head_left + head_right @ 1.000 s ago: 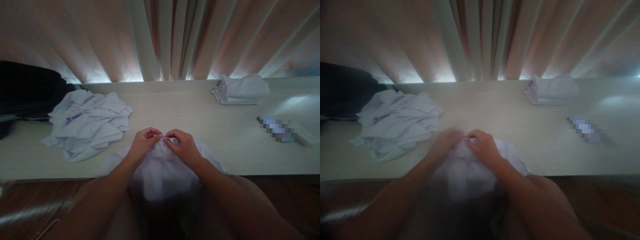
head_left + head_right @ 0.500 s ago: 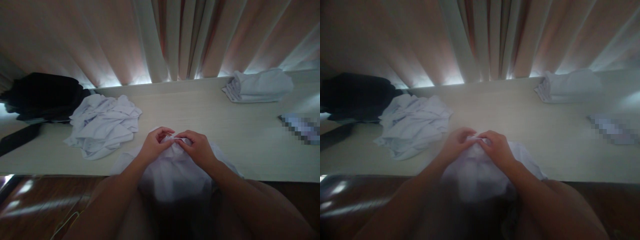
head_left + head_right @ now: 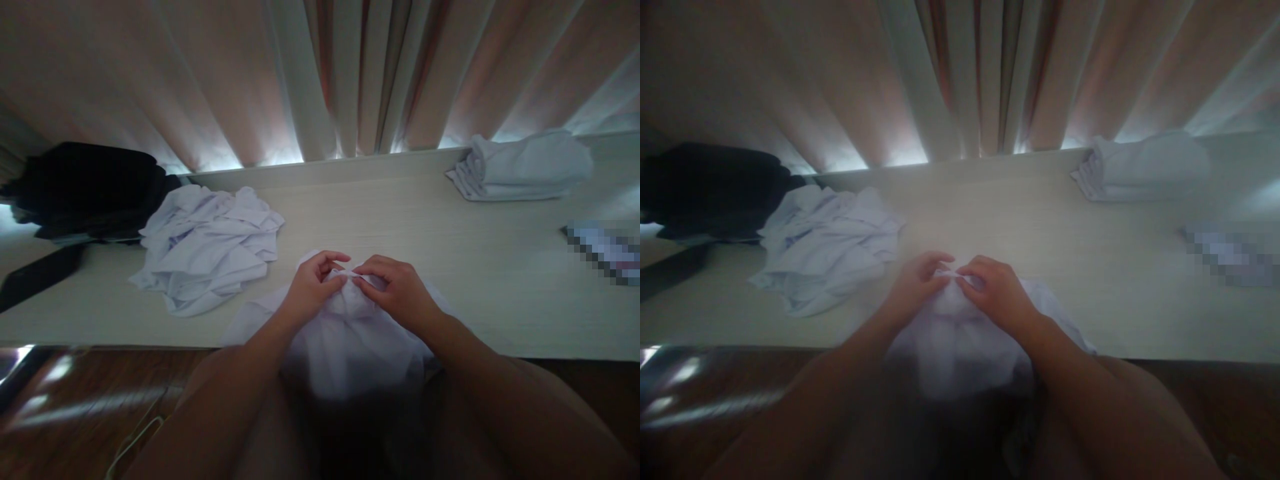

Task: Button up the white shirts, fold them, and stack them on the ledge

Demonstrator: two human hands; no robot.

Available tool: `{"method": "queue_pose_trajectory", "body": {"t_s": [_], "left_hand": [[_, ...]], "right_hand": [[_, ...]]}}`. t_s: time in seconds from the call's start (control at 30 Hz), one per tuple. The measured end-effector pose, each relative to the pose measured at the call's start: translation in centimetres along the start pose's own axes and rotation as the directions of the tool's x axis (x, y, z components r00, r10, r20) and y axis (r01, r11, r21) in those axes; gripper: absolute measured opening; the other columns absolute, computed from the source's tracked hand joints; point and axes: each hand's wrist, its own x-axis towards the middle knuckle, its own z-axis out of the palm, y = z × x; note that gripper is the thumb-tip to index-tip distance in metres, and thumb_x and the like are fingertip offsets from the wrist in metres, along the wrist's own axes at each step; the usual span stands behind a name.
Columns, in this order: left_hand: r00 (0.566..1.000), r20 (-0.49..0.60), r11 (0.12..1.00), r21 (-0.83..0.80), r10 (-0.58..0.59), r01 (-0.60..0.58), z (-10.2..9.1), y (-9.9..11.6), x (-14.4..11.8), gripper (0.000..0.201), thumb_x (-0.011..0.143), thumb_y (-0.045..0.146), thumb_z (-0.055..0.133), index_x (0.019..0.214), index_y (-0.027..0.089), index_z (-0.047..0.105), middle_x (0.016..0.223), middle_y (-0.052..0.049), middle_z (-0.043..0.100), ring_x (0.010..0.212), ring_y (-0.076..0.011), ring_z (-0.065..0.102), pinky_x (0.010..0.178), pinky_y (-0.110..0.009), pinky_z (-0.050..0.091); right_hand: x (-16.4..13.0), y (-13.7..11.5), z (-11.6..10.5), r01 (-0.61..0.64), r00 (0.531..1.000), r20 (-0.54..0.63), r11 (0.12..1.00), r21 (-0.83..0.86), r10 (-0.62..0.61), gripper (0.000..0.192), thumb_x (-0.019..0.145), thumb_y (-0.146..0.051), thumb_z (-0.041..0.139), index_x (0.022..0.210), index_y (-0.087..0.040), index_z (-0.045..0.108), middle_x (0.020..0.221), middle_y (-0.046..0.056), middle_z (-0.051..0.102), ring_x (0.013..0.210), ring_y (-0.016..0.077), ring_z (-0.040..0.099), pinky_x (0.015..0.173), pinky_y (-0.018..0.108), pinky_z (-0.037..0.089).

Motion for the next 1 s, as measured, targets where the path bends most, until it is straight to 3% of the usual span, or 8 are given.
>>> {"method": "queue_pose_trajectory", "body": {"t_s": [0.7, 1.0], "left_hand": [[0.994, -0.028, 0.971, 0.22, 0.106, -0.097, 0.55, 0.6, -0.38, 0.023, 0.079, 0.017, 0.065, 0.102, 0.017, 0.07, 0.088, -0.004, 0.073, 0.083, -0.0169, 0.067, 0.075, -0.027, 0.052], [0.994, -0.049, 0.962, 0.264, 0.093, -0.077, 0.54, 0.65, -0.67, 0.015, 0.082, 0.024, 0.066, 0.095, 0.018, 0.07, 0.08, -0.003, 0.073, 0.071, -0.0148, 0.065, 0.062, -0.024, 0.048]], "right_hand": [[-0.09, 0.41, 0.56, 0.006, 1.0, -0.003, 1.0, -0.018, -0.006, 0.011, 0.091, -0.024, 0.065, 0.096, -0.019, 0.074, 0.09, 0.005, 0.072, 0.082, 0.0172, 0.066, 0.076, 0.029, 0.048], [0.0, 0.11, 0.46, -0.084, 0.996, -0.006, 0.995, 0.047, 0.084, 0.012, 0.092, -0.029, 0.064, 0.091, -0.021, 0.074, 0.088, 0.003, 0.073, 0.082, 0.0177, 0.067, 0.076, 0.03, 0.049]]}}
